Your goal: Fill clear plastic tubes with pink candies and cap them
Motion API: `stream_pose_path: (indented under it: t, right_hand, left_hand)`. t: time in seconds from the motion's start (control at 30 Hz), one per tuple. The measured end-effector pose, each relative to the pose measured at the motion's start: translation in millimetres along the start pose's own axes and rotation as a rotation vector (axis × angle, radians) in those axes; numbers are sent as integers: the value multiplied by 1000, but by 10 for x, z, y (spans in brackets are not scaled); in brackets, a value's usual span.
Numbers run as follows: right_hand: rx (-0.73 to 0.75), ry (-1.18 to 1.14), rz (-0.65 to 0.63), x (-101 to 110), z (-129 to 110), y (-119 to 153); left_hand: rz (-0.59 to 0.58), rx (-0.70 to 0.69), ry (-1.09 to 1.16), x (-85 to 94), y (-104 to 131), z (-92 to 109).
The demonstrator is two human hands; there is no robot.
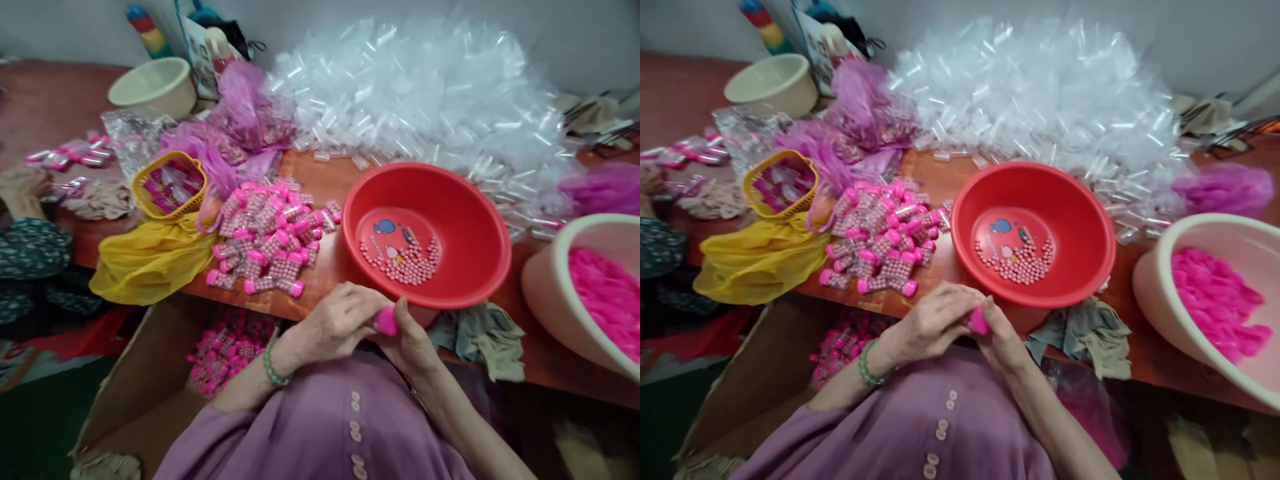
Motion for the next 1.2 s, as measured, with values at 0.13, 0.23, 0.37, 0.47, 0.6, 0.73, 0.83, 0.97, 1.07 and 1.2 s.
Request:
stream_pose_path:
  t: [0.13,0.23,0.37,0.47,0.6,0.73,0.83,0.97,1.07,1.2]
  right_hand:
    - [58,272,-120,12,-102,79]
    - [57,497,-117,117,-170,164]
    - [170,673,-15,274,-456,250]
    - [254,710,93,501,-737,303]
    - [393,927,322,980,-1132,146]
    - [456,1293,356,1251,-1368,-384]
    - [555,1463,432,1377,-1634,-603]
    - [748,1488,776,1845,-2180,-263]
    - [535,1728,960,2565,-2335,43]
    - [179,1851,970,3561,-2202,278]
  left_hand:
    - [171,79,-409,658,-196,-625]
    - [225,182,-647,1072,-336,-1218]
    - [171,302,-812,1275,-516,-1783]
    - [113,372,-897,1250,-570,-1897]
    - [185,225,-798,948,-645,-1544]
    - [174,91,-526,316,-689,-1053]
    - [54,-7,-438,-183,-655,-769]
    - [-105,-80,-463,-525,-603,-682]
    - [-168,-88,-490,-525,-702,-824]
    - [-19,-53,-581,-258,-937,-1139]
Point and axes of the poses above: each hand's wrist, its own y-axis away from the middle knuckle, its own x-axis out of the back of the hand, z = x × y, the point moved 8 cm from there along -y, towards the middle knuckle, and after that the axes turned 14 degrees about z, right-handed, at the moved point
